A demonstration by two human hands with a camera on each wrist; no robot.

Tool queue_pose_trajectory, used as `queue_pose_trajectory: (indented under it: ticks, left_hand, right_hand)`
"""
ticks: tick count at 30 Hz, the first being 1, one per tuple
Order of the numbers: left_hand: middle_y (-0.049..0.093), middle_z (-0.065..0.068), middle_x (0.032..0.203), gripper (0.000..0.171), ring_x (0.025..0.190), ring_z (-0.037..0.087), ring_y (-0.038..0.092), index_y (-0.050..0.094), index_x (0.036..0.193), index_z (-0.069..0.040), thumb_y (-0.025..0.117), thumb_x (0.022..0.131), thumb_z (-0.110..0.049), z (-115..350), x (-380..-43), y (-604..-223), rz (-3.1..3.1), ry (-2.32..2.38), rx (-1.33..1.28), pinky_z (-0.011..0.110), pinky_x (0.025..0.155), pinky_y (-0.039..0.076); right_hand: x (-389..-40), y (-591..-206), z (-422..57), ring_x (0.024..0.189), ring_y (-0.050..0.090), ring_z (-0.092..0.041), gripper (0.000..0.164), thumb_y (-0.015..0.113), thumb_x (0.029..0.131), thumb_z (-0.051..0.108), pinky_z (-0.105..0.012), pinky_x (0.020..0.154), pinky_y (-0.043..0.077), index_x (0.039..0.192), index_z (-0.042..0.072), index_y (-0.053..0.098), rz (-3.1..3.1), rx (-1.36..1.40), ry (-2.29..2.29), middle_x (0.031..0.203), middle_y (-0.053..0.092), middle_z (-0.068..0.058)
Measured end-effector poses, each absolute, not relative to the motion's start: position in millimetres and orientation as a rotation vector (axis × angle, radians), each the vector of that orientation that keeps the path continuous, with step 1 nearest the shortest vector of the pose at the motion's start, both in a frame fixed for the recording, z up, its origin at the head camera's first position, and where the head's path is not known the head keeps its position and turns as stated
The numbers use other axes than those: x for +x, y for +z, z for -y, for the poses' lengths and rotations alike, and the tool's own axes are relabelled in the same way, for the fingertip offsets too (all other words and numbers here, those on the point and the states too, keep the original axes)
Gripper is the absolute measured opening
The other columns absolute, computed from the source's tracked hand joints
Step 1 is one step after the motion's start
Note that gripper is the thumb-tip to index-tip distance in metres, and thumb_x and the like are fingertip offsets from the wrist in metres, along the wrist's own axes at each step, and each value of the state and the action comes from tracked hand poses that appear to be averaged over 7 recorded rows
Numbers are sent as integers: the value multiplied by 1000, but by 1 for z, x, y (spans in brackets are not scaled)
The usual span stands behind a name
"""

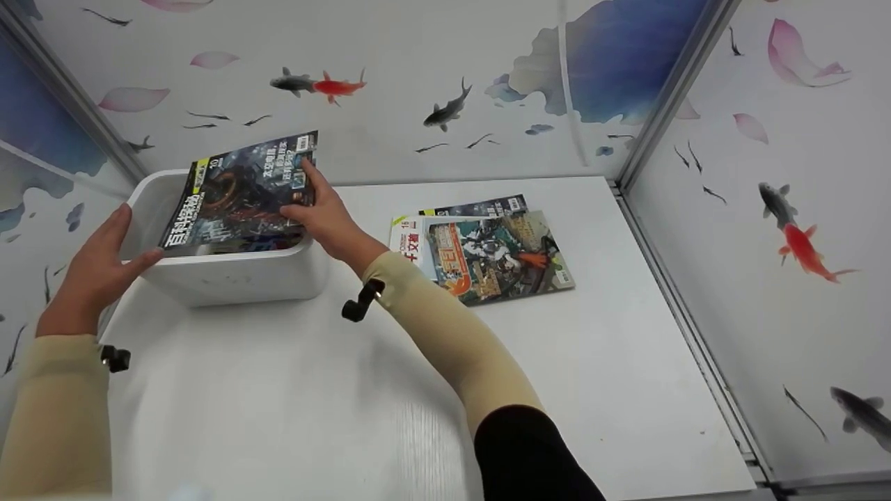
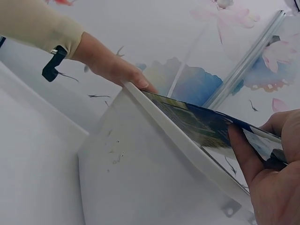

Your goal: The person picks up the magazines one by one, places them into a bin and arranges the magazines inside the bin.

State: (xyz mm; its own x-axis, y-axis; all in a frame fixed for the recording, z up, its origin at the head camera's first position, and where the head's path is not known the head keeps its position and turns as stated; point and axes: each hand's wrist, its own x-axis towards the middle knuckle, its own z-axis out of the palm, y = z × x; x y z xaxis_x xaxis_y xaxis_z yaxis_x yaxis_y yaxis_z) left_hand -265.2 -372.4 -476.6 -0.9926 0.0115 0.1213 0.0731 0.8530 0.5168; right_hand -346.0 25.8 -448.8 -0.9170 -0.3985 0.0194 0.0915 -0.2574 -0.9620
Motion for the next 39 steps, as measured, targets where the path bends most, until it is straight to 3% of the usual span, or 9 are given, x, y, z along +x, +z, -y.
queue_pose_trajectory:
  ticks: [5,21,30,37,39]
  left_hand:
    - [0,16,185,115,169,46,4,-2,179,-17,64,102,-72,371,-265,-477,2910,-804,-57,76,130,11]
    - [-3,15,186,117,169,47,3,-4,179,-19,64,101,-73,374,-268,-478,2928,-812,-42,77,129,12]
    - [-3,15,185,116,170,46,1,-4,179,-18,64,102,-72,374,-267,-477,2921,-821,-57,76,130,10]
    - [0,19,185,116,169,46,4,-2,178,-12,64,103,-70,374,-264,-476,2903,-799,-93,74,131,11]
    - [0,19,185,116,169,46,3,-2,178,-12,65,103,-69,374,-264,-476,2901,-799,-100,74,131,10]
  right_hand:
    - [-345,-447,-18,147,53,-23,99,71,101,-10,-40,113,55,178,31,26,-1649,-415,-2262,177,31,-5]
    - [-344,-443,5,132,63,-23,99,72,99,-10,-32,97,59,179,27,26,-1735,-422,-2244,172,38,-13]
    - [-343,-439,16,125,65,-20,97,71,100,-10,-31,90,59,178,28,27,-1702,-415,-2256,168,42,-10]
    - [-341,-437,22,131,61,-15,98,71,100,-10,-30,87,58,179,27,25,-1722,-403,-2239,182,24,-3]
    - [-341,-438,24,128,63,-16,98,71,100,-11,-30,85,58,178,27,27,-1725,-397,-2245,181,26,-4]
